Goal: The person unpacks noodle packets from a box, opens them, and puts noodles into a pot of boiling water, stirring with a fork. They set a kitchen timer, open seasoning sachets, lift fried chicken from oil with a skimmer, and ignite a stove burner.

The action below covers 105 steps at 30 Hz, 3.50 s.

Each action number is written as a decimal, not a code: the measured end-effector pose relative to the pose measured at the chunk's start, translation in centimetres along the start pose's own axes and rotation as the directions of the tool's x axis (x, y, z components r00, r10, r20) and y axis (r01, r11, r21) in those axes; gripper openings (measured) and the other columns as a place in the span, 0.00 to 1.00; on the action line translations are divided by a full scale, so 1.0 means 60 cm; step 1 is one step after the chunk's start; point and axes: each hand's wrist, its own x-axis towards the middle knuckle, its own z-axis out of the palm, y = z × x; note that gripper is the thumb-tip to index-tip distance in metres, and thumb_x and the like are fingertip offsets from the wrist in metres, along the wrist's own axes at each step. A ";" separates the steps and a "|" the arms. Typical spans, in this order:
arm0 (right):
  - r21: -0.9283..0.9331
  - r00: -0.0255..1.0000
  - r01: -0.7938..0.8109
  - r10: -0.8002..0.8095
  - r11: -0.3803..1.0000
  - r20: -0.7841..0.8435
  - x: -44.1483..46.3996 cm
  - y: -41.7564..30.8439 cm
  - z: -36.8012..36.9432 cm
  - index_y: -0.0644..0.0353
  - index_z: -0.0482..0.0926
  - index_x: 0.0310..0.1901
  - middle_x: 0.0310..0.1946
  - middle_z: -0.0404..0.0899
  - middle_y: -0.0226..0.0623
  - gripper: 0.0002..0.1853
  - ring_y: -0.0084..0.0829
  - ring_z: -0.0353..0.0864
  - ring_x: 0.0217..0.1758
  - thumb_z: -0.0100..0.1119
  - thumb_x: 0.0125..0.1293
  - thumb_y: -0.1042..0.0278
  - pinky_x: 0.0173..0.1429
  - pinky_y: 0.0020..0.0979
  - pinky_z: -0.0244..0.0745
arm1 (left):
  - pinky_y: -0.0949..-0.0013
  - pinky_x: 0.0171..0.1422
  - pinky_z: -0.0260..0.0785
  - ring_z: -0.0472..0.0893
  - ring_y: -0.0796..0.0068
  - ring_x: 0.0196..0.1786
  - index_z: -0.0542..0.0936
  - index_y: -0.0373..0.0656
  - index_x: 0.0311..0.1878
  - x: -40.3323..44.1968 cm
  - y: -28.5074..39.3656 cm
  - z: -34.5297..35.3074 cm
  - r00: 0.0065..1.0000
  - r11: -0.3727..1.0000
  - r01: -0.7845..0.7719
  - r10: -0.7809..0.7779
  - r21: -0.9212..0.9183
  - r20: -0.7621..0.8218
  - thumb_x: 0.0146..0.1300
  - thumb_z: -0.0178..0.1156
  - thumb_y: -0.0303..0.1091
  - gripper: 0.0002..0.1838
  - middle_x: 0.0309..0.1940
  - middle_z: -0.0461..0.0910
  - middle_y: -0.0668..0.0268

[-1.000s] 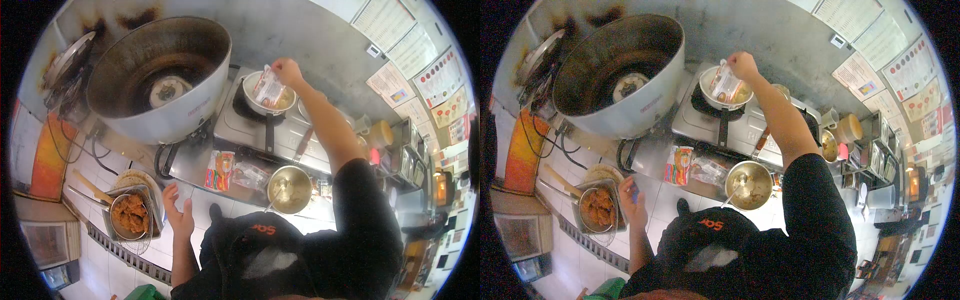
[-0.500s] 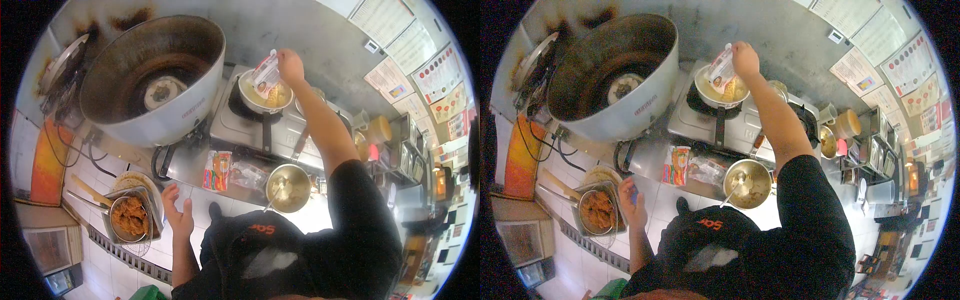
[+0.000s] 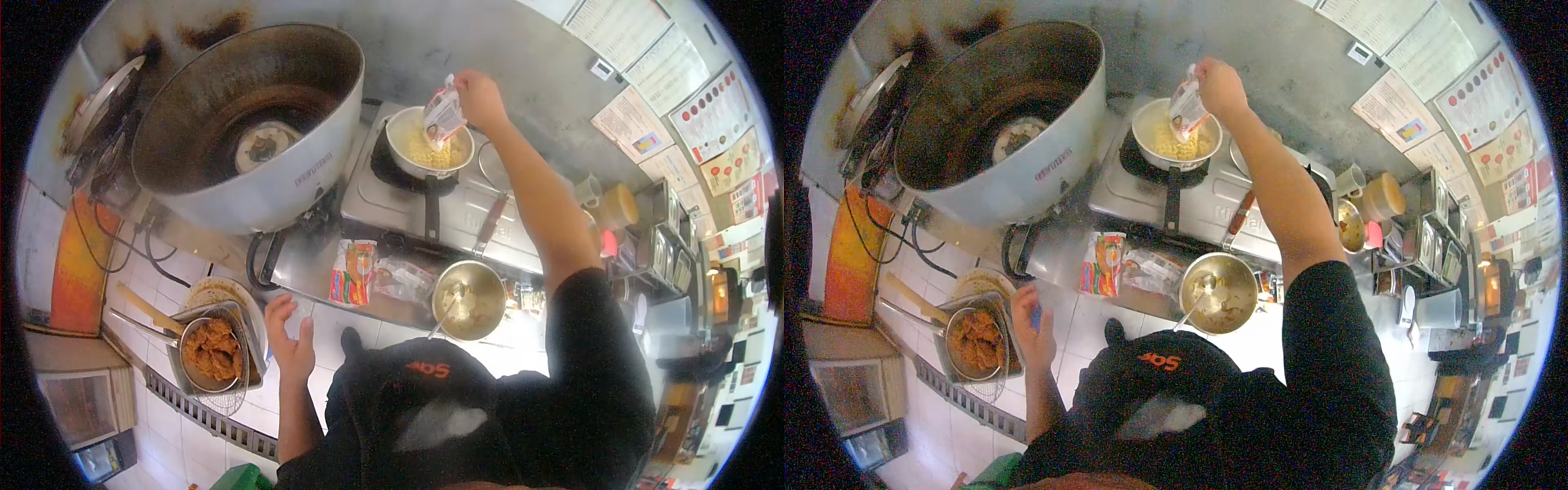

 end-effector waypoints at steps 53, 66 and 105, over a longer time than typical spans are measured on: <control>-0.380 0.686 0.142 0.186 0.914 0.703 -0.020 0.040 -0.029 0.53 0.83 0.43 0.44 0.82 0.46 0.16 0.47 0.81 0.49 0.65 0.52 0.59 0.54 0.43 0.76 | 0.57 0.64 0.60 0.72 0.54 0.58 0.74 0.40 0.46 -0.015 -0.003 0.004 0.998 0.997 -0.037 0.034 0.062 0.049 0.56 0.62 0.30 0.15 0.52 0.73 0.53; -0.211 0.921 -0.193 0.251 0.958 0.298 -0.081 0.060 -0.108 0.56 0.81 0.47 0.40 0.83 0.50 0.24 0.47 0.82 0.44 0.67 0.53 0.51 0.48 0.41 0.76 | 0.58 0.65 0.60 0.72 0.56 0.58 0.74 0.39 0.47 -0.013 -0.003 0.023 0.988 0.994 -0.039 0.022 0.107 0.154 0.57 0.62 0.32 0.15 0.54 0.73 0.53; 0.063 0.291 -0.904 0.718 0.422 -0.632 -0.925 0.258 -0.516 0.73 0.63 0.60 0.54 0.68 0.51 0.36 0.43 0.69 0.58 0.68 0.58 0.58 0.62 0.40 0.65 | 0.68 0.30 0.63 0.70 0.77 0.23 0.76 0.35 0.25 -0.157 0.141 0.300 0.620 0.881 0.013 -0.378 0.474 0.687 0.63 0.55 0.38 0.16 0.17 0.71 0.64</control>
